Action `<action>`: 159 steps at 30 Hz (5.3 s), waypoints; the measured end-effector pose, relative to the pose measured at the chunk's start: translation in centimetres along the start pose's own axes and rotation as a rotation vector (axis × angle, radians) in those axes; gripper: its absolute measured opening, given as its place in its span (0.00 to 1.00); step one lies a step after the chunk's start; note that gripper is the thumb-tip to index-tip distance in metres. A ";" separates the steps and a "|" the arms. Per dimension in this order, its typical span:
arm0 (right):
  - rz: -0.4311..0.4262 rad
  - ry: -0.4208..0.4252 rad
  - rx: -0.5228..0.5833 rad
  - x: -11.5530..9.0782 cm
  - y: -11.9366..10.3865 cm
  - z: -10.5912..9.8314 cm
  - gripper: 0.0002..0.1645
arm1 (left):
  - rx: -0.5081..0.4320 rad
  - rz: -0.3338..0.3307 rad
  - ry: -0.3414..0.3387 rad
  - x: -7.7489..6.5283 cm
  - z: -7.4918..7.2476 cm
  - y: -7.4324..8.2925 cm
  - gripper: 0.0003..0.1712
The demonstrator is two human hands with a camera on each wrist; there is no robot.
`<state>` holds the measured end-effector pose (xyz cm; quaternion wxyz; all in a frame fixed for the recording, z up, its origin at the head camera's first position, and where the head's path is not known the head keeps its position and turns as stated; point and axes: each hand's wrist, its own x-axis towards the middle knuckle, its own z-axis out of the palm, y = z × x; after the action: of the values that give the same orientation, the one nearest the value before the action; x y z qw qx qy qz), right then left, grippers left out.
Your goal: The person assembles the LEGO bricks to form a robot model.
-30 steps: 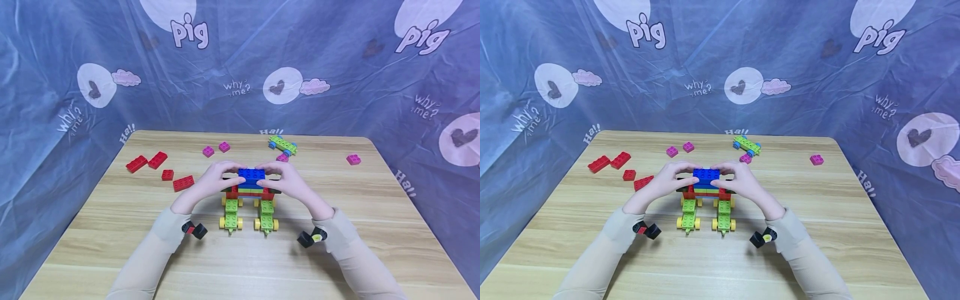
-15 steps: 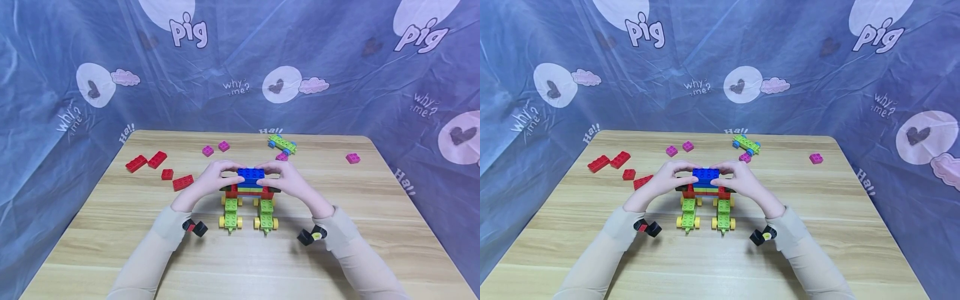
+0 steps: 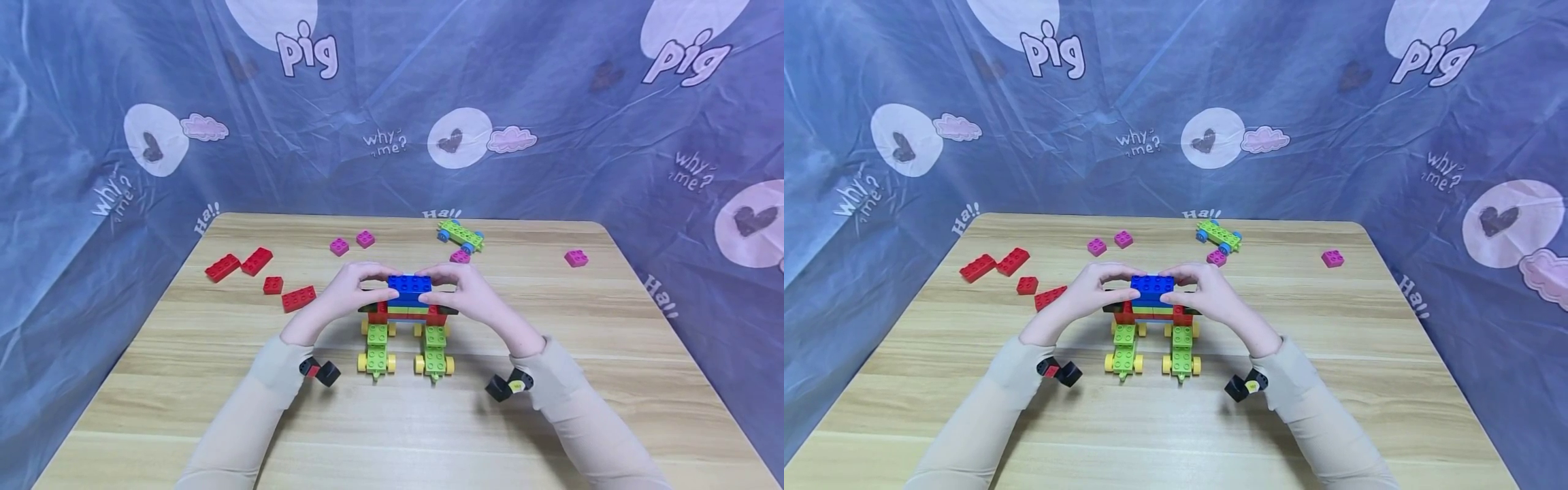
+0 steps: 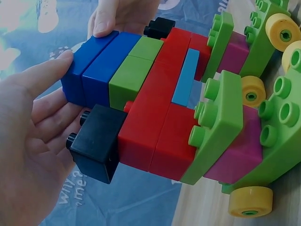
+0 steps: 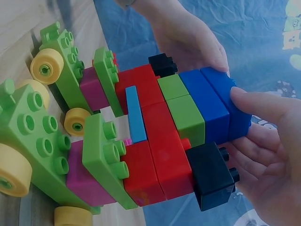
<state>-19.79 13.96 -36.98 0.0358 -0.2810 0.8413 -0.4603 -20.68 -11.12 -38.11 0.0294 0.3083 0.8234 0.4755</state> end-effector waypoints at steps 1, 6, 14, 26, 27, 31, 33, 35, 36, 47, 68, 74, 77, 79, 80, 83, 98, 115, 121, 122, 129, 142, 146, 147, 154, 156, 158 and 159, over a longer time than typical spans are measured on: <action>-0.001 -0.001 0.000 0.0 0.0 0.0 0.23 | 0.001 0.000 0.001 0.0 0.0 0.0 0.20; 0.003 -0.001 0.001 0.0 0.0 0.0 0.23 | 0.010 0.011 0.002 0.0 0.0 -0.2 0.20; 0.013 0.005 0.002 -0.2 -0.2 0.0 0.24 | -0.001 0.031 0.001 0.0 0.1 -0.3 0.20; 0.013 0.009 0.013 -0.2 0.0 0.2 0.23 | -0.002 0.053 0.010 -0.1 0.2 -0.5 0.19; 0.012 0.009 0.015 -0.2 0.0 0.2 0.23 | 0.000 0.055 0.012 -0.1 0.2 -0.5 0.19; 0.007 0.012 0.014 -0.2 0.1 0.3 0.23 | 0.007 0.067 0.018 -0.1 0.2 -0.4 0.19; 0.002 0.015 0.014 -0.2 0.1 0.4 0.24 | 0.012 0.069 0.019 -0.1 0.2 -0.5 0.19; -0.003 0.018 0.013 -0.2 0.2 0.4 0.24 | 0.016 0.066 0.019 -0.1 0.3 -0.5 0.20; -0.005 0.020 0.012 -0.3 0.2 0.4 0.24 | 0.018 0.064 0.019 -0.1 0.2 -0.5 0.20; -0.032 0.029 -0.005 -0.2 0.3 0.5 0.23 | 0.026 0.062 0.014 0.0 0.3 -0.6 0.20; -0.054 0.000 -0.039 0.1 -0.1 0.2 0.23 | 0.069 0.099 -0.032 0.3 -0.2 -0.3 0.22; -0.086 -0.017 -0.071 0.2 -0.1 0.1 0.22 | 0.074 0.138 -0.052 0.4 -0.3 -0.4 0.24; -0.092 -0.024 -0.070 0.3 0.0 0.1 0.22 | 0.088 0.157 -0.066 0.4 -0.4 -0.5 0.27; -0.097 -0.027 -0.066 0.3 0.1 0.1 0.22 | 0.094 0.166 -0.076 0.4 -0.4 -0.6 0.31; -0.098 -0.028 -0.063 0.3 0.2 0.1 0.23 | 0.094 0.165 -0.082 0.4 -0.4 -0.7 0.32; -0.108 -0.027 -0.064 0.3 0.3 0.1 0.24 | 0.090 0.152 -0.101 0.4 -0.4 -0.9 0.34; -0.073 -0.063 -0.013 0.4 0.8 0.8 0.23 | 0.096 0.089 -0.110 0.3 0.0 -1.5 0.24; -0.039 -0.042 0.014 0.2 1.3 0.2 0.23 | 0.084 0.074 -0.110 0.8 0.6 -1.4 0.23; -0.045 -0.034 0.001 0.3 1.7 -0.4 0.23 | 0.099 0.059 -0.111 1.4 0.9 -1.1 0.22; -0.047 -0.032 -0.003 0.3 1.8 -0.5 0.23 | 0.099 0.066 -0.109 1.6 1.0 -1.1 0.21; -0.031 -0.016 -0.032 0.3 2.4 -1.2 0.25 | 0.097 0.058 -0.121 2.5 1.3 -1.0 0.22; -0.041 0.007 -0.050 0.4 3.1 -1.8 0.27 | 0.064 0.025 -0.145 3.5 1.6 -1.3 0.25; -0.009 -0.007 -0.045 0.5 2.9 -1.8 0.27 | 0.068 0.030 -0.140 3.5 1.6 -1.4 0.24; -0.008 -0.007 -0.049 0.5 2.8 -1.8 0.27 | 0.070 0.031 -0.137 3.5 1.5 -1.4 0.24; -0.012 -0.002 -0.055 0.5 2.8 -1.9 0.27 | 0.090 0.039 -0.133 3.4 1.5 -1.5 0.25; -0.015 -0.003 -0.051 0.5 2.8 -1.9 0.27 | 0.090 0.033 -0.134 3.3 1.4 -1.4 0.27; -0.017 -0.005 -0.053 0.5 2.7 -1.9 0.27 | 0.091 0.023 -0.130 3.2 1.2 -1.4 0.29; -0.016 -0.007 -0.051 0.5 2.7 -1.9 0.27 | 0.093 0.022 -0.128 3.0 1.1 -1.4 0.30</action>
<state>-21.96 16.28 -37.94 0.0280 -0.2902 0.8504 -0.4379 -23.46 -9.19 -39.08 0.0626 0.3480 0.8377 0.4163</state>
